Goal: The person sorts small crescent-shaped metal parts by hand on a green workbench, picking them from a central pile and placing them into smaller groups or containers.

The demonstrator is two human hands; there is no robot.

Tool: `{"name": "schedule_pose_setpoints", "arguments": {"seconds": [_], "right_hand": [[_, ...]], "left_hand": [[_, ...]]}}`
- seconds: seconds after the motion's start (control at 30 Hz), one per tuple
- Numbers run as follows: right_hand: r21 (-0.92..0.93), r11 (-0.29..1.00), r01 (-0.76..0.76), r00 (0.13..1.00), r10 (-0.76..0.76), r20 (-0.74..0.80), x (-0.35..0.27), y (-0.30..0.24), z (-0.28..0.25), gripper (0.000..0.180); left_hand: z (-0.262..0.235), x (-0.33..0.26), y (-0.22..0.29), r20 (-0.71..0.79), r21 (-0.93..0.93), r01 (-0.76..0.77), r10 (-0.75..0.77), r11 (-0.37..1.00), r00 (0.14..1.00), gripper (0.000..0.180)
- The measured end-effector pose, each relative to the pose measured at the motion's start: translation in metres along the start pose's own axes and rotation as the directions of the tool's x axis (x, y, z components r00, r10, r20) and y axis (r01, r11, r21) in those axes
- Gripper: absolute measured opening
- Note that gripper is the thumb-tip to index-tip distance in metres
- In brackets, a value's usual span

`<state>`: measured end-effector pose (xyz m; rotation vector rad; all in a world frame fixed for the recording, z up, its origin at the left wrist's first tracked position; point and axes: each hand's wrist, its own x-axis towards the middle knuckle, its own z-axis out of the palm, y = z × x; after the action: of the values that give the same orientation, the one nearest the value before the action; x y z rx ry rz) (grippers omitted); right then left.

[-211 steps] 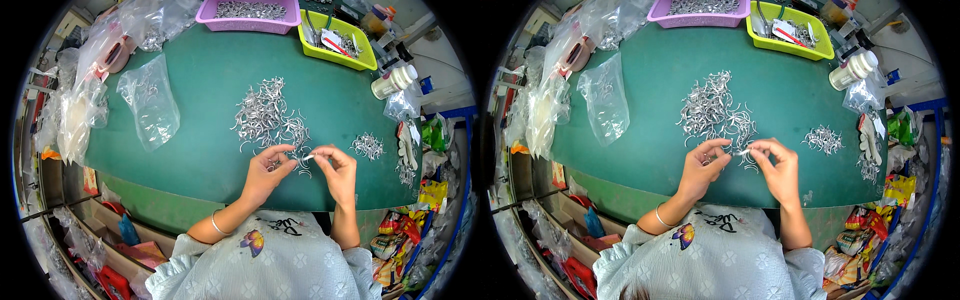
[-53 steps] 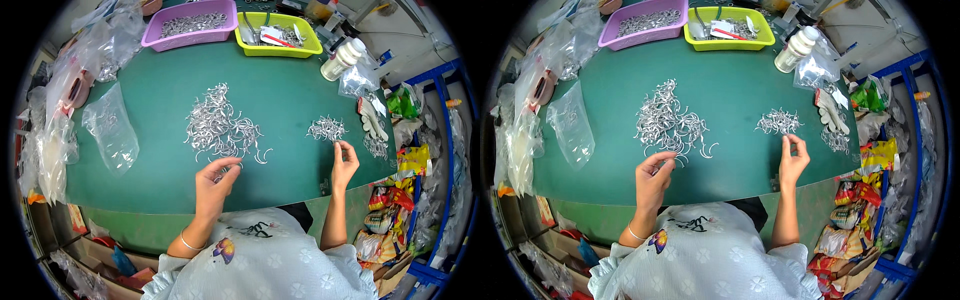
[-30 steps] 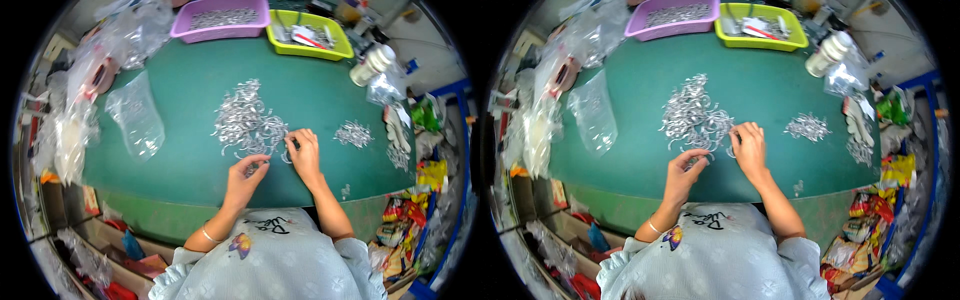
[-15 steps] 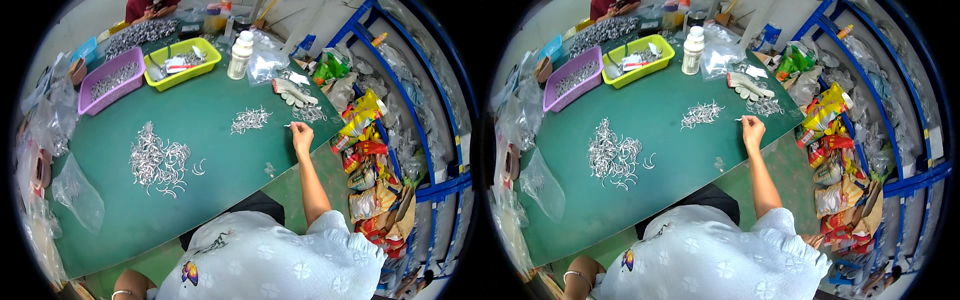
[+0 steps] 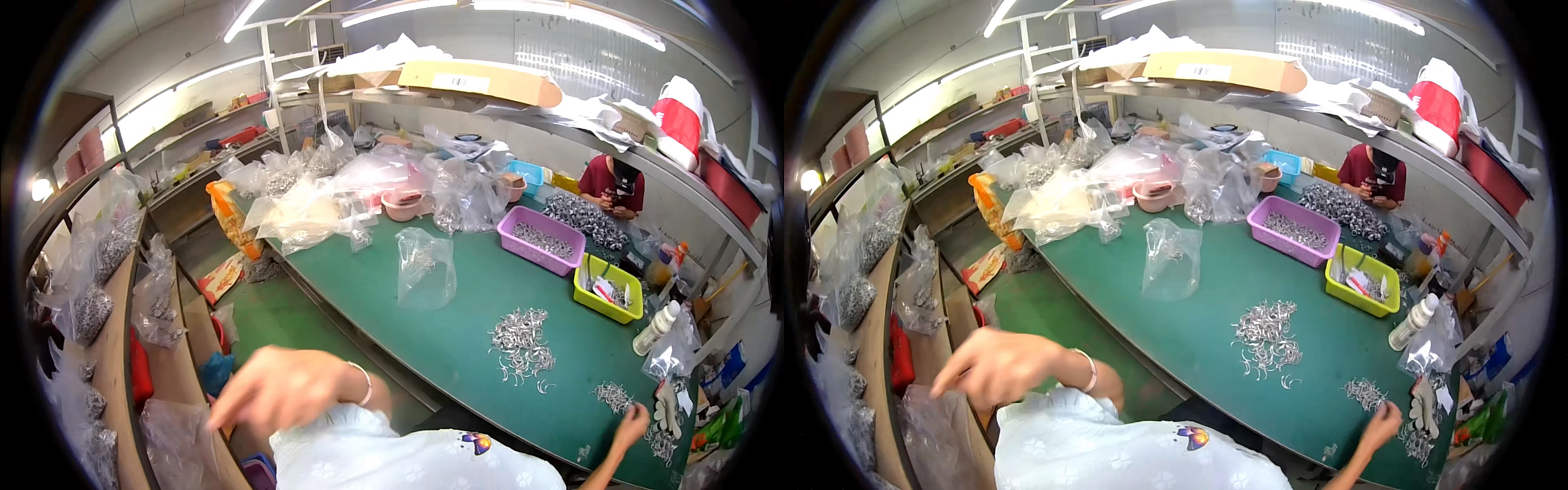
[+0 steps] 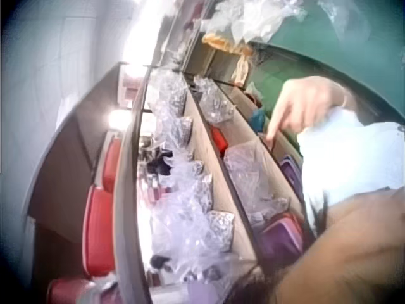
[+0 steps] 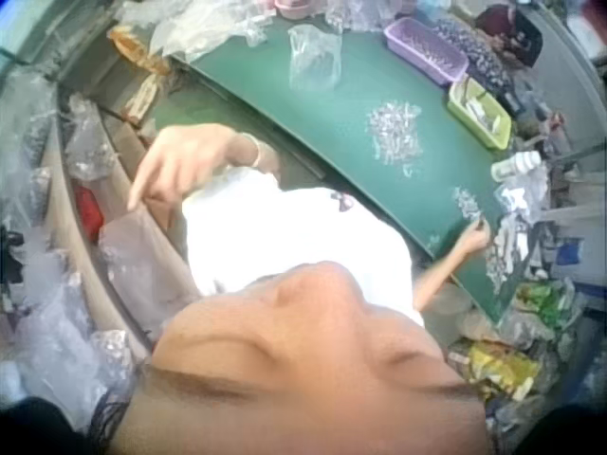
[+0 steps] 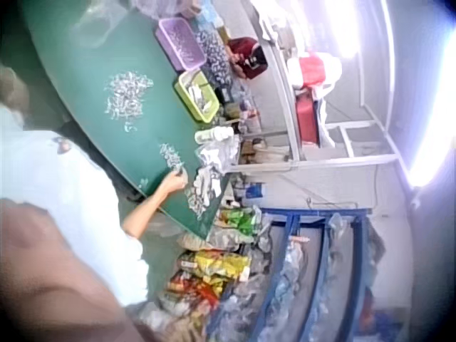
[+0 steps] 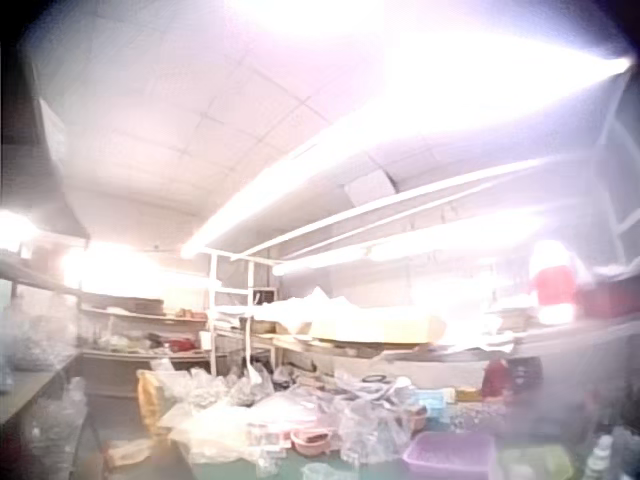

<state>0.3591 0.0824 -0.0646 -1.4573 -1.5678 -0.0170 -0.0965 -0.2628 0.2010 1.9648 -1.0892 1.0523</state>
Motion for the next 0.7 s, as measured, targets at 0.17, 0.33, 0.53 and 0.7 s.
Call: {"name": "schedule_pose_setpoints", "arguments": {"seconds": [0.17, 0.33, 0.53, 0.7], "right_hand": [[0.389, 0.875, 0.287, 0.742, -0.46, 0.487, -0.026, -0.135, 0.03, 0.037], [0.524, 0.752, 0.4, 0.518, -0.657, 0.548, -0.052, -0.219, 0.058, 0.054], [0.549, 0.628, 0.552, 0.407, -0.777, 0.48, -0.072, -0.223, 0.11, 0.028], [0.544, 0.676, 0.497, 0.525, -0.733, 0.432, -0.058, -0.207, 0.105, 0.01]], "left_hand": [[0.005, -0.099, -0.072, -0.849, -0.178, 0.22, -0.263, 0.959, 0.458, 0.016], [0.018, -0.142, -0.137, -0.856, -0.48, 0.121, -0.435, 0.869, -0.279, 0.016], [0.022, -0.181, -0.186, -0.659, -0.482, 0.019, -0.348, 0.876, -0.667, 0.015], [0.021, -0.188, -0.201, -0.573, -0.52, 0.122, -0.239, 0.846, -0.784, 0.014]]}}
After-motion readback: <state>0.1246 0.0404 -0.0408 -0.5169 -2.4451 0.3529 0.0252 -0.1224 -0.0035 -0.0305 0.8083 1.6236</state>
